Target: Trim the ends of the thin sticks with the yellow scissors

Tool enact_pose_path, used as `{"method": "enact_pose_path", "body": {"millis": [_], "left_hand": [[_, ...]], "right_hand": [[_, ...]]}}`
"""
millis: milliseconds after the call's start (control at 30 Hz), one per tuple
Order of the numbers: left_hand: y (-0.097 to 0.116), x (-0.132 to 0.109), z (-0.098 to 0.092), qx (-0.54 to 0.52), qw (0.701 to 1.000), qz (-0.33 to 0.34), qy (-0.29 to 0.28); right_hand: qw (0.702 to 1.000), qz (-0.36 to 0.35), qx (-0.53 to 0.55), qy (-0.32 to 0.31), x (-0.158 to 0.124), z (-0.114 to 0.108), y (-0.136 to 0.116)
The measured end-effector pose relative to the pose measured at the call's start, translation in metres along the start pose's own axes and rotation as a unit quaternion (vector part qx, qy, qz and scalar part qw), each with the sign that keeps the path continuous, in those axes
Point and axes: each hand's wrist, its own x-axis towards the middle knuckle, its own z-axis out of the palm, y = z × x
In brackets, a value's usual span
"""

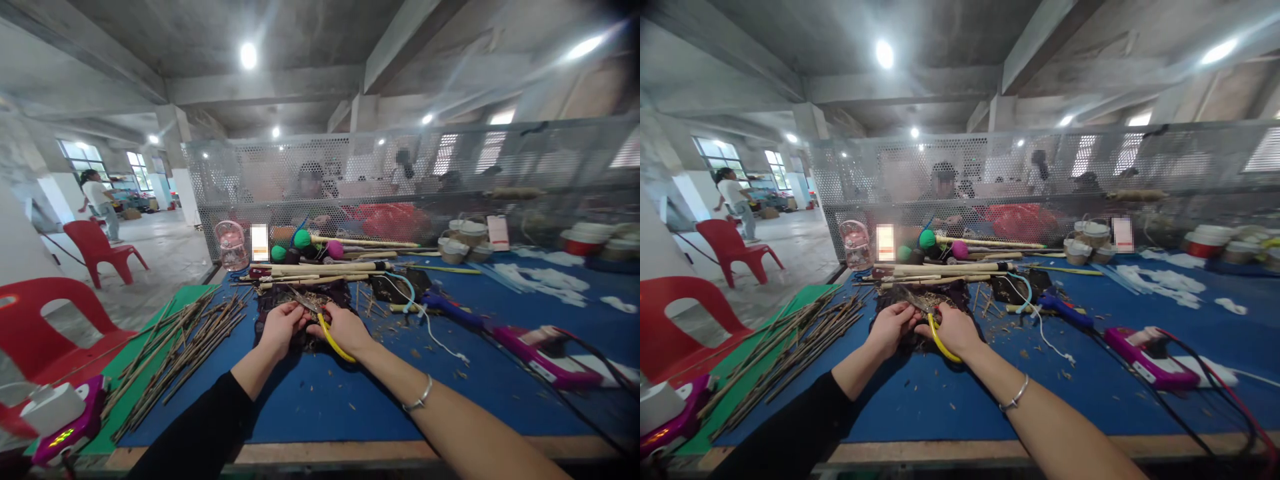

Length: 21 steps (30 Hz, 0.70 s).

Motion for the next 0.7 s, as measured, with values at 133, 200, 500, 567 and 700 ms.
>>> {"method": "enact_pose_path", "body": {"millis": [133,200,500,567,700], "left_hand": [[-0.003,0.001,-0.002,0.035,0.999,-0.009,-0.004],[-0.003,0.000,-0.002,0.054,0.999,0.004,0.001],[-0.005,-0.002,0.002,0.086,0.996,0.035,0.002],[-0.008,-0.002,0.004,0.082,0.996,0.033,-0.007],[-0.011,-0.003,0.005,0.071,0.997,0.032,-0.014]], "right_hand": [[1.000,0.007,0.019,0.002,0.001,0.005,0.000],[1.000,0.010,0.024,0.008,0.002,0.006,0.000],[0.997,-0.025,0.051,0.043,-0.001,0.011,-0.003],[0.996,-0.038,0.062,0.051,-0.001,0.012,-0.004],[0.998,-0.024,0.059,0.019,-0.001,0.011,-0.004]]}}
